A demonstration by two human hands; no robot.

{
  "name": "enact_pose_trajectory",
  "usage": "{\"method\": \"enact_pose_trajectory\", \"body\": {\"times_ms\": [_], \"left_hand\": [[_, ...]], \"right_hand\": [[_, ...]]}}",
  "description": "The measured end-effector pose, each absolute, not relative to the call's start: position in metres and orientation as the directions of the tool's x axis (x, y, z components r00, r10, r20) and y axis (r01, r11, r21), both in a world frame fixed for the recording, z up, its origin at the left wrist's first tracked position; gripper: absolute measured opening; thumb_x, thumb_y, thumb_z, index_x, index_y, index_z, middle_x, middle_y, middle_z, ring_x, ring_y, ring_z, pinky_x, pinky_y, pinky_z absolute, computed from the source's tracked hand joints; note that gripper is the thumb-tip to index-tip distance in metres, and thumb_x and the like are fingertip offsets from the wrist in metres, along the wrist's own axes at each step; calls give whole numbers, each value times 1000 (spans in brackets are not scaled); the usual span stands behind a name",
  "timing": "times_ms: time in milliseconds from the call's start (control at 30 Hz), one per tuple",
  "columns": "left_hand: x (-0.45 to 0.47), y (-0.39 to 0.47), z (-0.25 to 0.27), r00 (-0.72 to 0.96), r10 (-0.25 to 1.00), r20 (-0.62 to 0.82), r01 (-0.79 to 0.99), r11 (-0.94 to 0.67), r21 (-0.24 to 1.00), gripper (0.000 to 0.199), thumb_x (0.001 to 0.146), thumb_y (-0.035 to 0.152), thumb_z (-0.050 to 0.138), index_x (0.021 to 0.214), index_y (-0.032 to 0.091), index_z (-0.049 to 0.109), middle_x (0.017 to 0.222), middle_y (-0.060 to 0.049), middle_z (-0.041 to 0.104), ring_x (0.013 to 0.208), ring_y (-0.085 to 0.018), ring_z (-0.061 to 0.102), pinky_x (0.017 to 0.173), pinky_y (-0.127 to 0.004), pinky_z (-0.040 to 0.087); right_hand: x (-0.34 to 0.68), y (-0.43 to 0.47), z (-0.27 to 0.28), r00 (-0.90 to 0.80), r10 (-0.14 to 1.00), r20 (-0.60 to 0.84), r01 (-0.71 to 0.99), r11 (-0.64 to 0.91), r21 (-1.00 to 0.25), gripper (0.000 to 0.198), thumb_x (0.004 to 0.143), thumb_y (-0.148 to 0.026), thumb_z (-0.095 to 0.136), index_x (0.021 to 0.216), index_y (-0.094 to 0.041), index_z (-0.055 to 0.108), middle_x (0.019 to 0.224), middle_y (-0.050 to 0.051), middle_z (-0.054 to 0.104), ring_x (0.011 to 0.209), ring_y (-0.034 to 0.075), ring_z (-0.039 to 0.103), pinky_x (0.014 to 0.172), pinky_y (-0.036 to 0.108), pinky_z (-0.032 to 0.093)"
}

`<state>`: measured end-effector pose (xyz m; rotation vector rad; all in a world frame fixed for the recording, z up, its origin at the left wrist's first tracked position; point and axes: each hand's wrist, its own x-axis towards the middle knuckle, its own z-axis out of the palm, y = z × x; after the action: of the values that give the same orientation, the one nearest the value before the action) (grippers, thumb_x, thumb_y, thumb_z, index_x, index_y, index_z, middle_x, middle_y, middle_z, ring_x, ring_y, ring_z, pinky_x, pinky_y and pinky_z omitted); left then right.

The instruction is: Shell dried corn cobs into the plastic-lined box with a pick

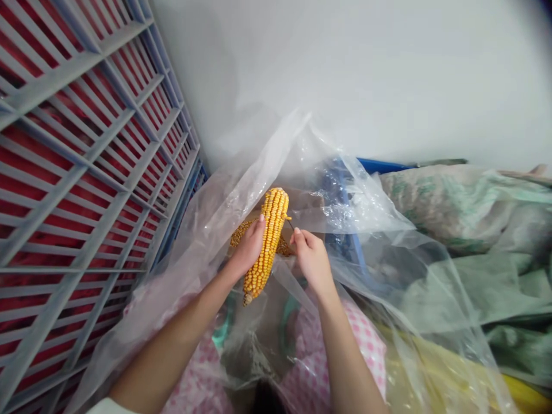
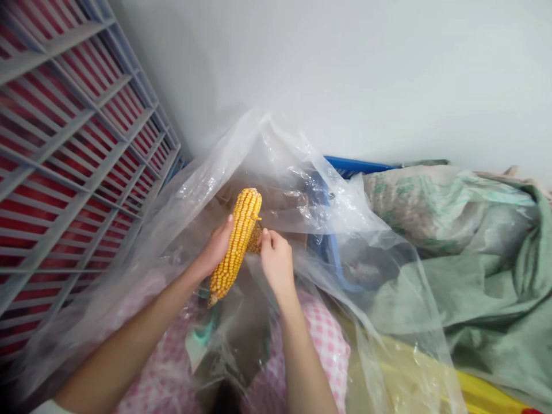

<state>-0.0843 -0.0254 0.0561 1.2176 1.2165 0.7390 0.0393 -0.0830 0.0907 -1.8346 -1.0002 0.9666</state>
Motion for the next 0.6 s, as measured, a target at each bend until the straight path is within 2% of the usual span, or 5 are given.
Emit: {"method": "enact_pose_trajectory", "body": {"times_ms": [100,200,267,433,600], "left_hand": [[-84,-26,59,255,927,-275,169,237,957,54,80,58,28,99,16,56,100,-9,61,96,-21,55,84,-32,40],[-82,-30,60,261,940,-218,221,161,962,51,83,55,25,97,16,55,96,-9,60,94,-20,54,83,-32,40],[-80,-34,61,259,951,-167,312,82,947,50,84,54,24,94,16,54,90,-9,60,88,-20,55,80,-32,40],[-82,-36,67,245,965,-94,527,-51,848,47,84,53,23,102,18,50,88,-9,61,82,-22,57,74,-33,41],[-89,-26,66,234,970,-65,578,-85,811,48,83,54,26,108,19,48,90,-9,61,84,-23,58,76,-34,41]], "right_hand": [[41,-84,94,512,852,-107,621,-453,-639,36,86,-36,29,66,-16,52,57,2,52,52,12,46,51,22,28],[34,-82,95,525,841,-131,784,-538,-311,33,88,-31,29,80,-16,56,64,9,59,55,16,54,53,24,29],[27,-82,93,464,872,-154,851,-487,-196,31,88,-30,29,82,-16,56,65,10,61,55,18,57,53,25,30],[21,-84,93,340,934,-106,923,-353,-152,33,88,-30,28,78,-17,57,63,9,62,54,17,58,51,24,26],[29,-89,99,312,950,-36,912,-309,-270,34,89,-33,28,78,-18,57,61,5,60,49,12,50,50,23,20]]}}
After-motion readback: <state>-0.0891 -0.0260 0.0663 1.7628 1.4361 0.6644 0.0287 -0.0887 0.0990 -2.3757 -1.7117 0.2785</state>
